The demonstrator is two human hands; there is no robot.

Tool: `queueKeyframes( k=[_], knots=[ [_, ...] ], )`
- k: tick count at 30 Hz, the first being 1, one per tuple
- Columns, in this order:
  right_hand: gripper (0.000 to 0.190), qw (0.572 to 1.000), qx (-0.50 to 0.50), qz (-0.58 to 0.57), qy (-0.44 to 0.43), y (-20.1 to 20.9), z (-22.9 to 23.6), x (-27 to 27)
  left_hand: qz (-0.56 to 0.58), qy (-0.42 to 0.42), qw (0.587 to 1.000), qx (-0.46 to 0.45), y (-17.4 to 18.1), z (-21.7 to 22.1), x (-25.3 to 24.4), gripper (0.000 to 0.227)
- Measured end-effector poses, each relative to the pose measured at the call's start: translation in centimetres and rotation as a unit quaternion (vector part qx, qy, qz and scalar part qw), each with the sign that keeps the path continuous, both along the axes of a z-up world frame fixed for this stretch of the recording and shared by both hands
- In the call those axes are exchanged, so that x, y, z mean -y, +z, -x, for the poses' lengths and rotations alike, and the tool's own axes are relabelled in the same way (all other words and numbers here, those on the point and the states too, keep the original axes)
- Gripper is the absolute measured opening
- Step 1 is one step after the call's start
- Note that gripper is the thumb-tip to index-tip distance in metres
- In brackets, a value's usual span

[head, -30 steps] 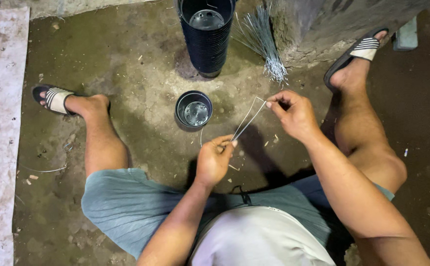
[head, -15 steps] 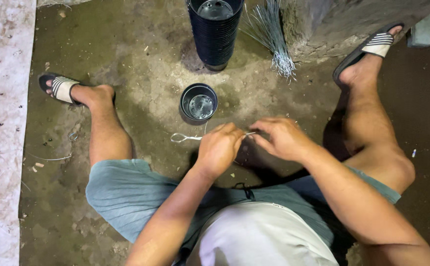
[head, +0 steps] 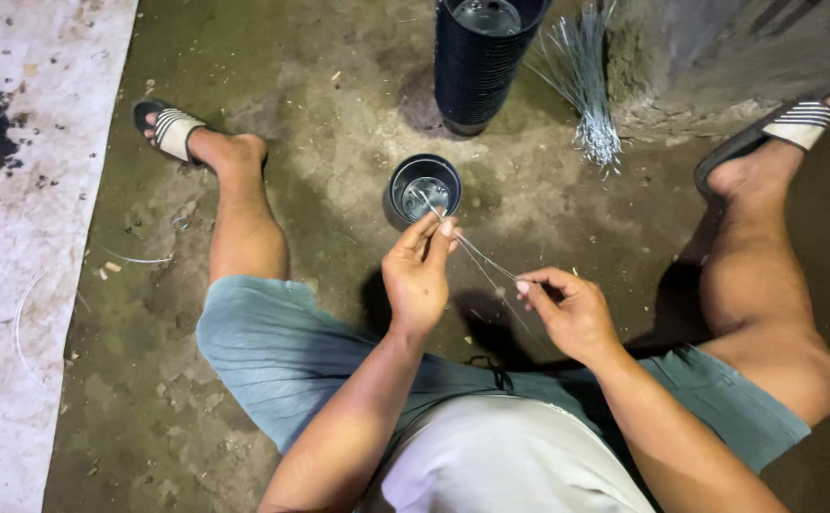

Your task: The person sits on the floor and repeatedly bends thin metal wires into loops, then inserts them into small black plastic cups. The person handles the wires and cups by hand, placing finished units into a larger stack of similar cups.

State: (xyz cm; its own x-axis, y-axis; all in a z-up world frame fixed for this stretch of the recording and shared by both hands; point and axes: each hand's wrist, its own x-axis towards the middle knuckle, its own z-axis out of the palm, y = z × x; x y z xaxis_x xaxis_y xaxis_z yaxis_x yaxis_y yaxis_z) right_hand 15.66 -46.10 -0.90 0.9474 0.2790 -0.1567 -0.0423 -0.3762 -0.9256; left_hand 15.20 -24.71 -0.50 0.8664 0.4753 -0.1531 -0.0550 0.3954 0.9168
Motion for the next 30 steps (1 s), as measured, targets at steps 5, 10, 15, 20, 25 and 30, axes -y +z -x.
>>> queueKeyframes(
  k=[5, 10, 15, 20, 25, 30],
  knots=[
    [0.015, 0.994, 0.1, 0.034, 0.026, 2.1, -0.2, -0.3, -0.001, -0.058, 0.998, -0.004, 0.6, -0.3, -0.8, 0.029],
    [0.017, 0.996, 0.04, 0.062, 0.044, 4.3, -1.1, -1.6, 0.01, -0.088, 0.996, 0.014, 1.7, -0.3, 0.1, 0.028],
    [0.013, 0.997, 0.045, -0.059, 0.034, 5.3, -2.4, -3.5, -0.015, -0.127, 0.992, 0.008, 3.0, -0.5, 0.9, 0.029],
    [0.01, 0.998, 0.05, -0.03, 0.002, 6.6, -3.5, -3.5, -0.045, -0.141, 0.989, 0.027, 4.0, -1.0, 0.4, 0.029],
    [0.009, 0.998, 0.066, -0.014, -0.014, 7.9, -3.7, -3.4, -0.052, -0.151, 0.986, 0.037, 4.0, -1.5, 0.1, 0.024],
    [0.01, 0.996, 0.093, -0.002, 0.009, 8.7, -4.0, -3.3, -0.043, -0.163, 0.984, 0.062, 3.2, -2.3, -0.2, 0.021]
  ],
)
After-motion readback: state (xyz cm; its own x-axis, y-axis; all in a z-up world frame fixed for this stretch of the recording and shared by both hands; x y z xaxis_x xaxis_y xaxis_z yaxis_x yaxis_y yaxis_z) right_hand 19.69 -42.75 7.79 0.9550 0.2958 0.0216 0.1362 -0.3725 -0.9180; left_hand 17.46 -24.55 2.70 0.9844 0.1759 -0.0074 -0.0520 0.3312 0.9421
